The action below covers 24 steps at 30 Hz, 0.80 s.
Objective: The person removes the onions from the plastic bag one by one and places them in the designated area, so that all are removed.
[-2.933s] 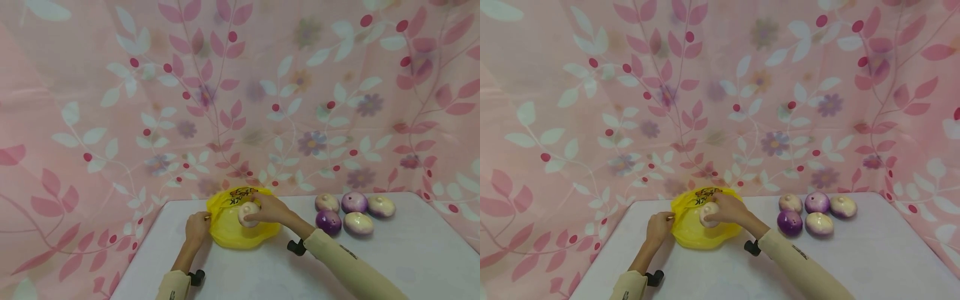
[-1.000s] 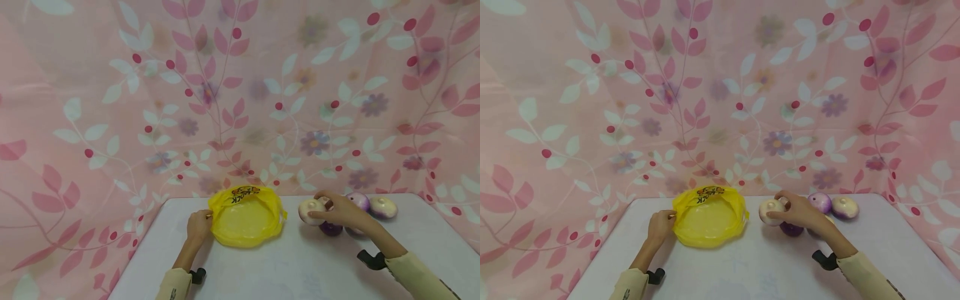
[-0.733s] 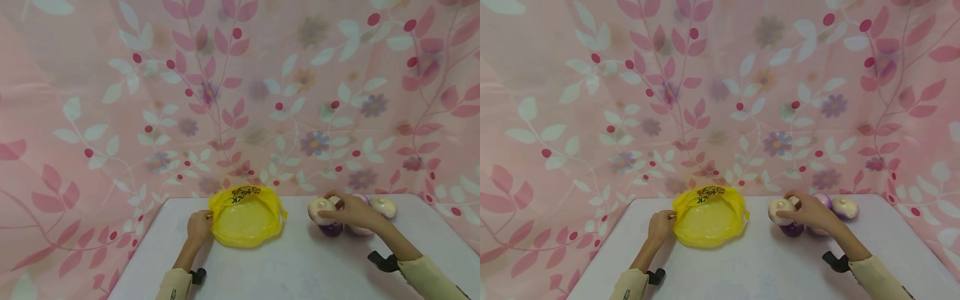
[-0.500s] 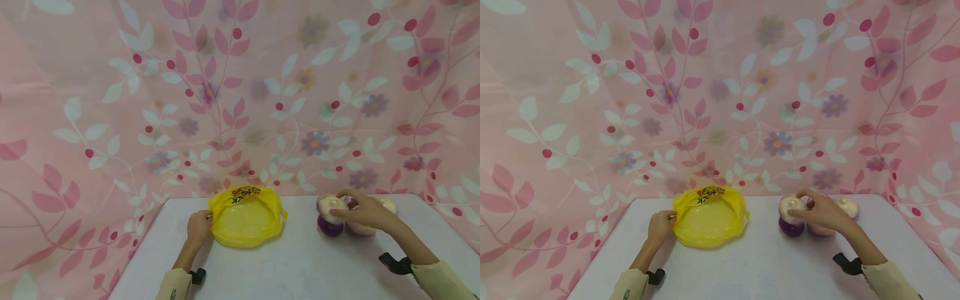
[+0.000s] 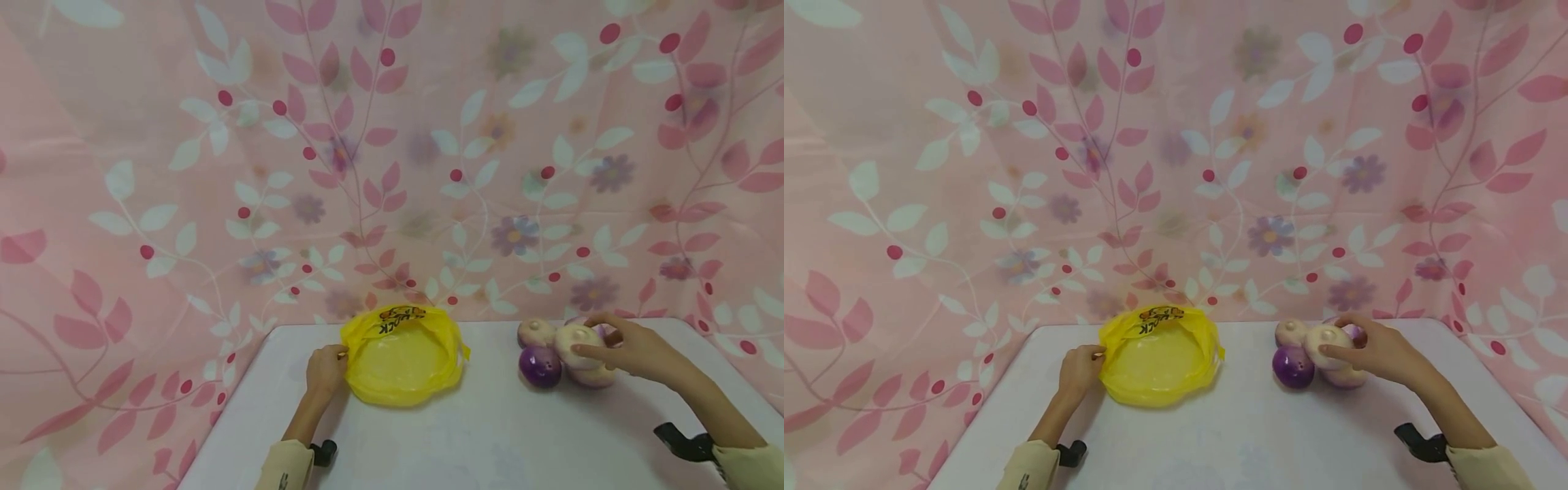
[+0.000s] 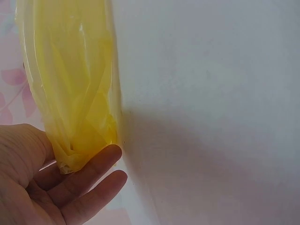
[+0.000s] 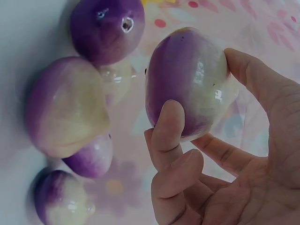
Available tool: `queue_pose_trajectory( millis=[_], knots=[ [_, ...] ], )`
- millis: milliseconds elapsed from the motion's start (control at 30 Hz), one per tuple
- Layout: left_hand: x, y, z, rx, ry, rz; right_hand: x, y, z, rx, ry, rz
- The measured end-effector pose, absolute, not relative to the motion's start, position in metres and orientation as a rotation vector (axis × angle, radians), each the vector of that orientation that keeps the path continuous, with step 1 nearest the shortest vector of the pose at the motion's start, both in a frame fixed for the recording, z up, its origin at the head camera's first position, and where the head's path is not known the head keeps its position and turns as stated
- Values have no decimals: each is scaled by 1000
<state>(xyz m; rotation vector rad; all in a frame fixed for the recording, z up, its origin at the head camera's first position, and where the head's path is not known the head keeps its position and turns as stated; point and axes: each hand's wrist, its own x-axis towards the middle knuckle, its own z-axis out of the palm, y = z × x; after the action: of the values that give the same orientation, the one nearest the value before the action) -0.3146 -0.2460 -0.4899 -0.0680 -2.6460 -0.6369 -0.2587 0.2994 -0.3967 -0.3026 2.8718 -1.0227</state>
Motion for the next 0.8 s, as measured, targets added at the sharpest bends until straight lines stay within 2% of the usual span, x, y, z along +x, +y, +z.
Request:
queue_pose_trajectory(
  millis=[800],
  knots=[
    [-313,-244,-491,-74,-2641,-651,-246,359,-410,-63,2790,-1022]
  ],
)
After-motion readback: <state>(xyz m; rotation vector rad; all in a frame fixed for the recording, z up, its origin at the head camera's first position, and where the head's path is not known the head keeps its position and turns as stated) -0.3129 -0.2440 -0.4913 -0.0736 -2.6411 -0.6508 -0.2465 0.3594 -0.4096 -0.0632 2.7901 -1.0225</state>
